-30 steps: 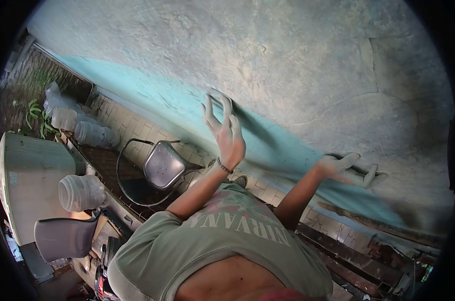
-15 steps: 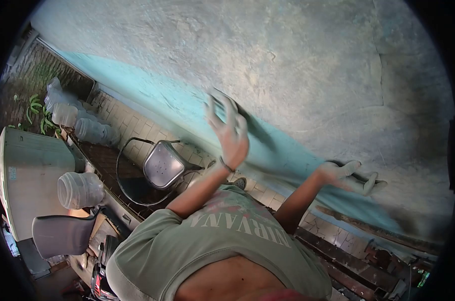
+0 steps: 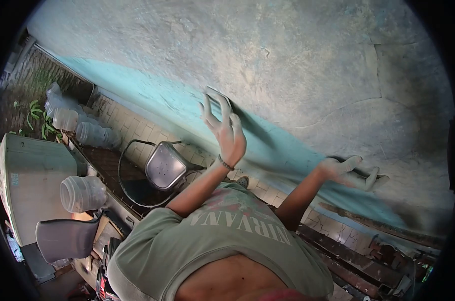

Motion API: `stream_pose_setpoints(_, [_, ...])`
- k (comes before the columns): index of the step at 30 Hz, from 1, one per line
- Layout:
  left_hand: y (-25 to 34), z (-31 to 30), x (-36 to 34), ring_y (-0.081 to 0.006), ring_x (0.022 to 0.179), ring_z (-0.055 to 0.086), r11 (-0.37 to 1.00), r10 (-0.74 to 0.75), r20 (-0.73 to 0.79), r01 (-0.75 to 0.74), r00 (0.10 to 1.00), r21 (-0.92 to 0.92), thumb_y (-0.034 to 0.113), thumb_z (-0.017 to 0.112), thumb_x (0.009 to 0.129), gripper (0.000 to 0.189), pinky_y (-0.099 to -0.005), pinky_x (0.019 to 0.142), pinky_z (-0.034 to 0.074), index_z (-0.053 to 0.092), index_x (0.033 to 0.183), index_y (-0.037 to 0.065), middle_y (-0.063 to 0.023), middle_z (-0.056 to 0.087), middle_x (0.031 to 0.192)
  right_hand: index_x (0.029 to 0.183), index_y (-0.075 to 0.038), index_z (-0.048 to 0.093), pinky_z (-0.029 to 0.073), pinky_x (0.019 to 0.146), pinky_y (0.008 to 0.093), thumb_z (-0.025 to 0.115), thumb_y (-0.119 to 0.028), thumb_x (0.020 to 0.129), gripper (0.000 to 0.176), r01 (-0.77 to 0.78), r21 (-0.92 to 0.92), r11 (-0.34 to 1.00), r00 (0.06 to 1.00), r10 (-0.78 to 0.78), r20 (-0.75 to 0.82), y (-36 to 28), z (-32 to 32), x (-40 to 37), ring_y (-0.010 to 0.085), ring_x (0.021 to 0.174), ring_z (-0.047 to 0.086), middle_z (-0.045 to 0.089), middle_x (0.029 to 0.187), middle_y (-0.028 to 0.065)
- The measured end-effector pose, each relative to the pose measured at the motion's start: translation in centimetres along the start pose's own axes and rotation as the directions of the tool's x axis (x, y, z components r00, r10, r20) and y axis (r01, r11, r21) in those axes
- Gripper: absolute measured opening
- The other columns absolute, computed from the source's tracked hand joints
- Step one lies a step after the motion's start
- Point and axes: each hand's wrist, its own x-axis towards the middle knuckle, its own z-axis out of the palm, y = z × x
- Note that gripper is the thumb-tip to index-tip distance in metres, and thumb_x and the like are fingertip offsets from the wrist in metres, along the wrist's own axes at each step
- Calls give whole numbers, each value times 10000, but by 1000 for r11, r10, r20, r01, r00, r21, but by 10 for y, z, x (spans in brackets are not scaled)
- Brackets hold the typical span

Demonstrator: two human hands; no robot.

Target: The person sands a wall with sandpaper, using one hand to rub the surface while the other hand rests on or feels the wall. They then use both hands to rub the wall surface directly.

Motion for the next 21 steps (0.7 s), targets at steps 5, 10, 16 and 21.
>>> stream_pose_setpoints(5, [-6,-13,32,-525,1529,47,990,-133,-118,137,984,22,258,382,1085,525,-578,1231,71,417,1581,87,-332,82,1666,1305,3,471,229,1206,578,650,-343,972,513,-1,-31,1000,1000,1,18,-4,-2,1,437,1470,285,283,1561,331])
stream_pose_setpoints(10, [-11,-6,5,-512,1535,36,994,-32,16,30,999,101,284,363,1095,529,-575,1233,83,419,1578,75,-311,82,1674,1294,3,476,243,1198,580,655,-336,971,501,0,15,1000,1000,-1,5,0,4,1,419,1467,289,285,1555,319])
stream_pose_setpoints(16, [5,-5,-12,-505,1541,35,998,-62,100,59,993,29,314,333,1106,534,-578,1234,87,406,1590,102,-308,97,1676,1292,9,479,249,1199,570,656,-299,963,484,1,7,1000,1000,-1,27,-3,-8,-1,408,1467,290,287,1558,308])
stream_pose_setpoints(21, [-6,-4,9,-514,1540,44,979,-157,-20,153,987,-132,314,341,1096,535,-601,1230,77,418,1586,112,-309,104,1677,1294,15,485,247,1202,568,650,-268,959,468,2,-6,1000,1000,-2,15,-1,-2,0,404,1464,293,286,1561,310])
